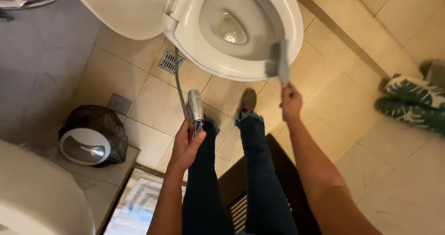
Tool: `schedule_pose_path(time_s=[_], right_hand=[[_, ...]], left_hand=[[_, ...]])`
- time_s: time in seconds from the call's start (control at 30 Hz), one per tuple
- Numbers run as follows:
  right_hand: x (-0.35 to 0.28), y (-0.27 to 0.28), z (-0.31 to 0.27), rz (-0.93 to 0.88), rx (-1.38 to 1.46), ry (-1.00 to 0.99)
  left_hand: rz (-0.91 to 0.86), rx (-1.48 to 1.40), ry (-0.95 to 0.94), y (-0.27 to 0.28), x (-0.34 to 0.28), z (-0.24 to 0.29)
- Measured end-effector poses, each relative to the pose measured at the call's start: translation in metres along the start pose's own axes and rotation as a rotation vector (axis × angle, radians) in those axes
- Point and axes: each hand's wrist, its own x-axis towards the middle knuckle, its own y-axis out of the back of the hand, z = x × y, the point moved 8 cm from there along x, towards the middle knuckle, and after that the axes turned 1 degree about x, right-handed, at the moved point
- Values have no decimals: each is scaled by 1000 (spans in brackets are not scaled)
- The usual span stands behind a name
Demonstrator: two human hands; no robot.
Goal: The person scrubs the inside of a toilet bowl using a toilet brush and a handheld bidet sprayer. They alternate between scrubbing the bowl surfaces and rinsing the brush and bowl with water from the sprayer.
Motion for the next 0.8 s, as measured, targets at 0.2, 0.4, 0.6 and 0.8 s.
schedule_pose_path(time_s=[0.2, 0.4, 0.6, 0.8], right_hand=[[-68, -99, -17, -86, -405, 61], [-114, -89, -85, -304, -168, 38], [-8, 35, -21, 64, -169, 161], [-60, -39, -46, -160, -140, 126]], left_hand=[[-60, 62, -20, -1, 4, -8], [-81, 193, 25, -3, 27, -11], [-110, 252, 14, -18, 60, 26], [-61, 119, 102, -11, 98, 18]])
